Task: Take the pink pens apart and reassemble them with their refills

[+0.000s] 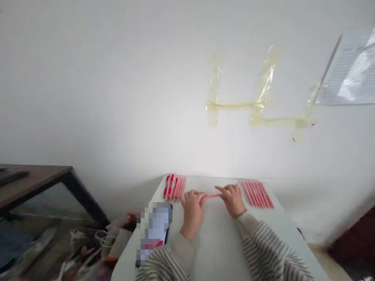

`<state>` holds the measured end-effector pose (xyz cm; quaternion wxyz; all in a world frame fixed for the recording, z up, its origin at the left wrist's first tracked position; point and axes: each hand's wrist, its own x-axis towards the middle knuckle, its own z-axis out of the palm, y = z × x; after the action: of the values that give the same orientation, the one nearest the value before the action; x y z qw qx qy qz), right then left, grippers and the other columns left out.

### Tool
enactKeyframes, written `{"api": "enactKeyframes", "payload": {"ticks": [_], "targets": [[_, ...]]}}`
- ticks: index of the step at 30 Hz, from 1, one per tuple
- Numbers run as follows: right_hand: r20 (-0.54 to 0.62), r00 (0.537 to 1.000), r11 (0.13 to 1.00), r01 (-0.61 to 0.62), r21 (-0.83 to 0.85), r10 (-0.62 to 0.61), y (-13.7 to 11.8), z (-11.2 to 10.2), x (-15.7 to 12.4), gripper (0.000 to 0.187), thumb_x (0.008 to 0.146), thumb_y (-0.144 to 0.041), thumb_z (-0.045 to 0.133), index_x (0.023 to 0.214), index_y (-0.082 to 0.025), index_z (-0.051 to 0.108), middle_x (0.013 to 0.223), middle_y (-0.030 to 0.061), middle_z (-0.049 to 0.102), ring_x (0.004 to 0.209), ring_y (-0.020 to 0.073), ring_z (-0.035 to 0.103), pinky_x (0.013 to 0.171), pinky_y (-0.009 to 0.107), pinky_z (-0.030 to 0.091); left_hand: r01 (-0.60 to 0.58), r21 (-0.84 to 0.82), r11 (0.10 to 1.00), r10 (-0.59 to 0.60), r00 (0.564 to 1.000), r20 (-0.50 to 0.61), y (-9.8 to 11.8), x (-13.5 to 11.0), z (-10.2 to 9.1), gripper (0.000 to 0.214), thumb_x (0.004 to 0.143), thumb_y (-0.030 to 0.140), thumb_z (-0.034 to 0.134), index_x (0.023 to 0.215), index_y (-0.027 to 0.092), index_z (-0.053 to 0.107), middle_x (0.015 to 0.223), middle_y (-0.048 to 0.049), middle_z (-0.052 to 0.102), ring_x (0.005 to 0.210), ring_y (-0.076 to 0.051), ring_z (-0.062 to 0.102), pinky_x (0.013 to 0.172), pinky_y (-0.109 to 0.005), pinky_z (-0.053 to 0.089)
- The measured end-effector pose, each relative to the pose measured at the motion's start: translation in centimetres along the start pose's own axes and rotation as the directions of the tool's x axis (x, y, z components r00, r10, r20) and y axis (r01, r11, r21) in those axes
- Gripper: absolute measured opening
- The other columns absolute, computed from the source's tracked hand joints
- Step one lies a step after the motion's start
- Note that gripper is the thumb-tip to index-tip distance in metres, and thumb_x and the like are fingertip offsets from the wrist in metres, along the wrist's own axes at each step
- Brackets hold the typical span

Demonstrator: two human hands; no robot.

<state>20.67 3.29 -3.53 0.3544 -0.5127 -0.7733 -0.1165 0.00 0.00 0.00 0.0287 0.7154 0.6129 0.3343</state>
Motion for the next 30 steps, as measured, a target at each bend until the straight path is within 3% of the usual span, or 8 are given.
{"api": "enactKeyframes", "payload": {"ticks": [11,17,30], "targets": [[-0.035,0.999,0.999,0.009,0.040,-0.008,-0.1,-1.0,0.1,0.018,0.098,-0.030,0.053,0.102,-0.032,0.070,0.097,0.0017,0.070,0.104,0.0238,0.052,0.101,0.043,0.035,-0.001,0.012,1.000,0.001,1.000,-0.009,0.1,0.1,-0.2,0.026,0.096,0.035,0.049,0.099,0.039,0.074,0.103,-0.0022,0.063,0.105,-0.022,0.049,0.097,-0.043,0.029],[-0.026,0.999,0.999,0.030,0.044,-0.028,0.0,-1.3,0.2,0.019,0.091,-0.037,0.065,0.109,-0.032,0.070,0.097,0.0028,0.069,0.103,0.0250,0.053,0.099,0.043,0.037,-0.007,0.003,1.000,0.007,1.000,-0.028,0.2,0.1,-0.4,0.027,0.096,0.038,0.047,0.101,0.038,0.073,0.104,-0.0028,0.063,0.104,-0.022,0.049,0.097,-0.043,0.029],[-0.095,0.995,1.000,0.005,-0.002,-0.006,0.1,-0.9,0.0,0.016,0.092,-0.033,0.065,0.106,-0.035,0.073,0.095,0.0018,0.070,0.103,0.0252,0.052,0.105,0.050,0.030,-0.029,-0.015,0.999,0.028,0.999,-0.047,0.2,0.1,-0.4,0.025,0.096,0.038,0.050,0.100,0.037,0.074,0.102,-0.0029,0.063,0.101,-0.021,0.049,0.095,-0.041,0.029]]}}
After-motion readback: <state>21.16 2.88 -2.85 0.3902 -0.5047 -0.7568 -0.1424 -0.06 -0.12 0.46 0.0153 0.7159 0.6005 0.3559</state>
